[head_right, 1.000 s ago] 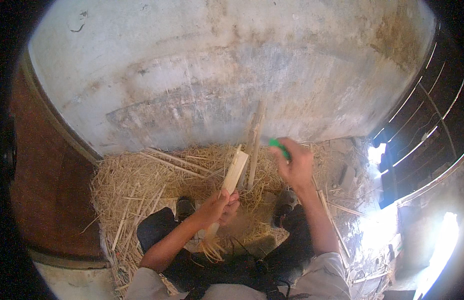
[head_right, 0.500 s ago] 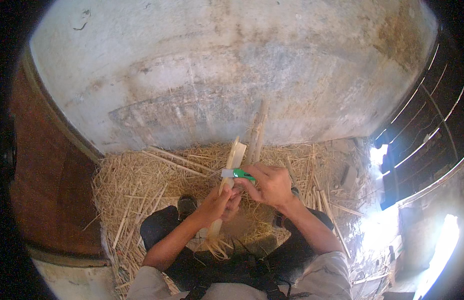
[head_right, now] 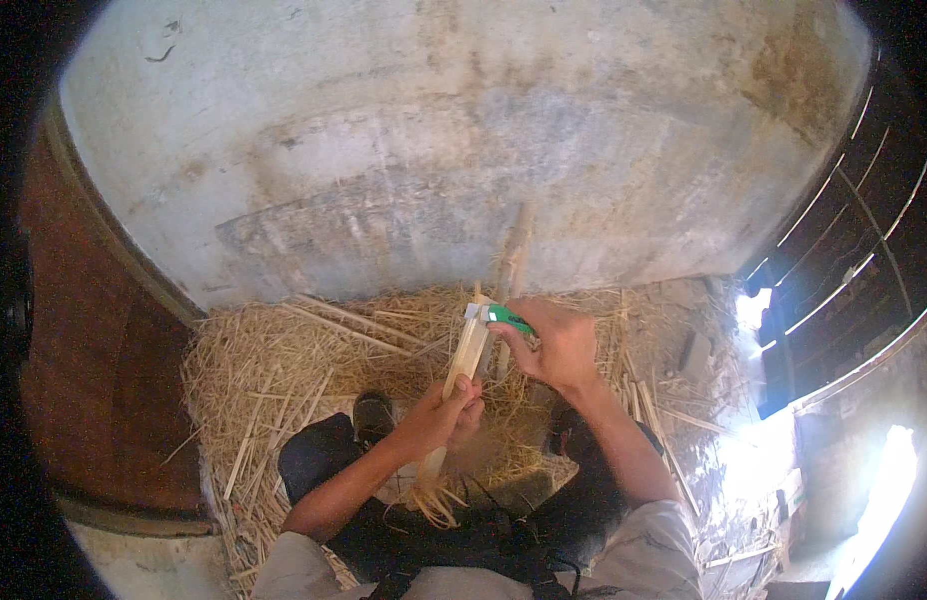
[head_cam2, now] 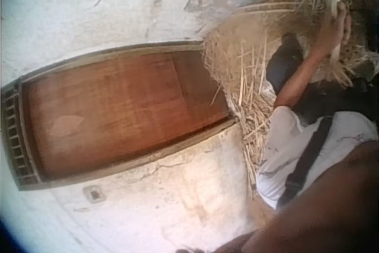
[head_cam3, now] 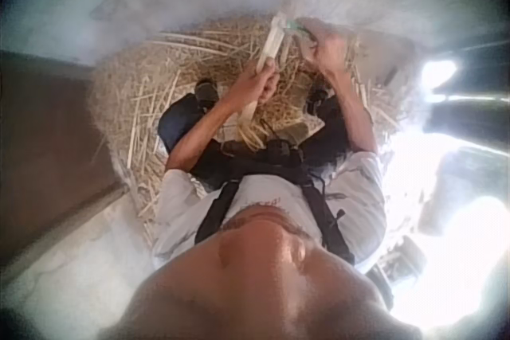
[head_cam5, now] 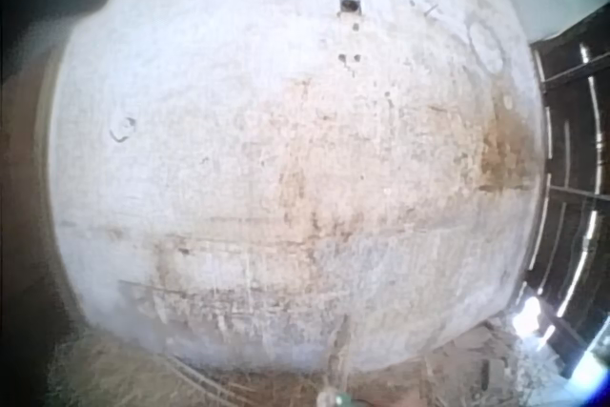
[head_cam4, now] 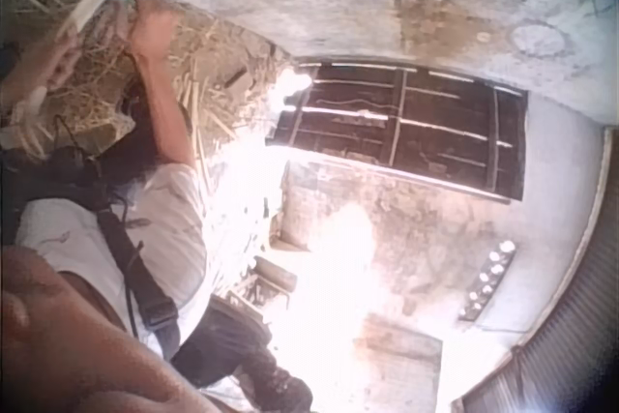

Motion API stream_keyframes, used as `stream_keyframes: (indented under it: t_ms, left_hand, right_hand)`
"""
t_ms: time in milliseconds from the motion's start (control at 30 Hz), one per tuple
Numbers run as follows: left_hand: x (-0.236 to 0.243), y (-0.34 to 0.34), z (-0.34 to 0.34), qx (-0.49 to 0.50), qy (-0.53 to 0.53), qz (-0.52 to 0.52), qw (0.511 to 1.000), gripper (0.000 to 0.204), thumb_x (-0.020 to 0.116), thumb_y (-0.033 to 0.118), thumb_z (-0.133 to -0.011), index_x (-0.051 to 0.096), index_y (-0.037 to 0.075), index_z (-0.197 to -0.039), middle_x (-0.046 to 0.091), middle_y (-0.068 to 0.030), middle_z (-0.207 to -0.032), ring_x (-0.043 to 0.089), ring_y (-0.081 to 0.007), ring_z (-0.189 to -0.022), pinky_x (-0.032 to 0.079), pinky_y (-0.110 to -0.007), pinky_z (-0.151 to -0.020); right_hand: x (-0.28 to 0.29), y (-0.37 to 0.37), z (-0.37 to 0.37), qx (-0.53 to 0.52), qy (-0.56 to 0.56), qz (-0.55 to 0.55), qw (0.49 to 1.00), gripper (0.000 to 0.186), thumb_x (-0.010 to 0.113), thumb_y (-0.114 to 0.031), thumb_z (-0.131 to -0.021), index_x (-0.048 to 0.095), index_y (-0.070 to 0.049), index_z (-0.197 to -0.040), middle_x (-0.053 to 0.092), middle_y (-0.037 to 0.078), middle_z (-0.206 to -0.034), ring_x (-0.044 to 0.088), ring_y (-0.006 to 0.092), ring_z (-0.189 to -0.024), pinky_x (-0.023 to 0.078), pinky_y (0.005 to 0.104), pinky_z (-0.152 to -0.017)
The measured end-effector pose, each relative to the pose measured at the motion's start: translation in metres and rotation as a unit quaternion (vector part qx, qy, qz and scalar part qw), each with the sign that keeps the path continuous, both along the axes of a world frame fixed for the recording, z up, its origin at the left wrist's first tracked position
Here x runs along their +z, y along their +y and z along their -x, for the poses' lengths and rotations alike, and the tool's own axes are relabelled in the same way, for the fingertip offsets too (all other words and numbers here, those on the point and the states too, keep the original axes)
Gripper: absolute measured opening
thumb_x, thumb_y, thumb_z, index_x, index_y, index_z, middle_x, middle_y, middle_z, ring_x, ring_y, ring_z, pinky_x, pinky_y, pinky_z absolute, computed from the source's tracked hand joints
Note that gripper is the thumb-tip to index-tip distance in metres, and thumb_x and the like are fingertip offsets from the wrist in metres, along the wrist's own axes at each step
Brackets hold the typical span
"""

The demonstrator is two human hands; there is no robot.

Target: The person carves a piece of bamboo with a utility knife, peeling away thin layers to shape the wood while sitting on a straw-covered floor.

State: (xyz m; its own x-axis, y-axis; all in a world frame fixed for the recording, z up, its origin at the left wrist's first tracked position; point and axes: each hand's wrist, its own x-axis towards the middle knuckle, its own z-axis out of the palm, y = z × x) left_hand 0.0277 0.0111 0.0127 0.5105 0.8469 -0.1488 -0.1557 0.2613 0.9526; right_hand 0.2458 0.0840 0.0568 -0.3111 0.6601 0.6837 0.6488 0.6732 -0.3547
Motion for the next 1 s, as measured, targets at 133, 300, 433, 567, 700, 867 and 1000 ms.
stream_keyframes:
  t_ms: [133, 300, 433, 567, 700, 867, 1000]
  left_hand:
    - [0.002, 0.002, 0.000, -0.024, -0.015, 0.031, 0.999, 0.047, 0.046, 0.051, -0.117, 0.047, 0.012, -0.091, 0.045, 0.0034, -0.066, 0.043, -0.0074, -0.050, 0.036, -0.029, -0.044]
    - [0.003, -0.019, -0.010, -0.035, 0.054, 0.029, 0.998, 0.035, 0.052, 0.041, -0.117, 0.051, 0.010, -0.101, 0.047, 0.0047, -0.069, 0.045, -0.0068, -0.053, 0.040, -0.029, -0.048]
    - [-0.007, 0.001, 0.006, 0.000, 0.026, 0.028, 0.999, 0.040, 0.049, 0.047, -0.117, 0.051, 0.010, -0.102, 0.047, 0.0041, -0.075, 0.047, -0.0059, -0.060, 0.043, -0.027, -0.053]
    - [-0.005, 0.005, 0.007, -0.023, 0.025, -0.002, 0.999, 0.045, 0.046, 0.053, -0.116, 0.050, 0.011, -0.101, 0.046, 0.0045, -0.077, 0.046, -0.0058, -0.060, 0.043, -0.027, -0.053]
    - [-0.003, 0.002, 0.005, -0.031, 0.043, 0.001, 0.999, 0.046, 0.048, 0.055, -0.115, 0.050, 0.012, -0.100, 0.046, 0.0046, -0.075, 0.046, -0.0058, -0.059, 0.042, -0.027, -0.052]
    - [0.000, 0.001, 0.003, -0.025, 0.042, -0.002, 0.999, 0.046, 0.050, 0.056, -0.114, 0.050, 0.012, -0.100, 0.047, 0.0051, -0.074, 0.046, -0.0055, -0.057, 0.041, -0.026, -0.050]
    - [-0.001, 0.002, 0.001, -0.016, 0.063, -0.011, 0.998, 0.045, 0.050, 0.056, -0.114, 0.051, 0.012, -0.101, 0.047, 0.0056, -0.073, 0.045, -0.0049, -0.055, 0.039, -0.026, -0.048]
  right_hand:
    - [0.000, 0.009, -0.010, -0.027, 0.000, -0.041, 0.999, 0.019, 0.081, -0.026, -0.095, 0.081, -0.010, -0.106, 0.080, 0.012, -0.094, 0.077, 0.0322, -0.075, 0.060, 0.0403, -0.063]
    - [0.026, 0.054, -0.077, -0.238, 0.123, 0.082, 0.960, 0.033, 0.067, -0.034, -0.107, 0.077, -0.003, -0.107, 0.068, 0.008, -0.079, 0.060, 0.0198, -0.066, 0.047, 0.0334, -0.066]
    - [0.005, 0.033, -0.063, -0.097, 0.247, 0.155, 0.951, 0.036, 0.062, -0.038, -0.109, 0.077, -0.006, -0.113, 0.048, -0.005, -0.074, 0.040, 0.0066, -0.068, 0.028, 0.0277, -0.061]
    - [0.013, 0.013, -0.033, 0.047, 0.252, 0.298, 0.919, 0.031, 0.078, -0.025, -0.101, 0.074, -0.005, -0.124, 0.064, -0.002, -0.100, 0.058, 0.0085, -0.092, 0.050, 0.0255, -0.081]
    - [0.020, -0.002, -0.012, 0.104, 0.184, 0.306, 0.928, 0.035, 0.090, -0.011, -0.088, 0.076, -0.003, -0.120, 0.065, -0.002, -0.093, 0.061, 0.0090, -0.089, 0.051, 0.0274, -0.076]
    - [0.012, -0.001, -0.001, 0.091, 0.165, 0.186, 0.964, 0.024, 0.092, -0.009, -0.085, 0.076, 0.000, -0.101, 0.072, 0.007, -0.094, 0.067, 0.0155, -0.084, 0.052, 0.0321, -0.072]
    - [0.003, 0.001, 0.001, 0.059, 0.147, 0.095, 0.983, 0.022, 0.091, -0.008, -0.085, 0.075, 0.001, -0.098, 0.072, 0.012, -0.094, 0.069, 0.0215, -0.082, 0.053, 0.0344, -0.072]
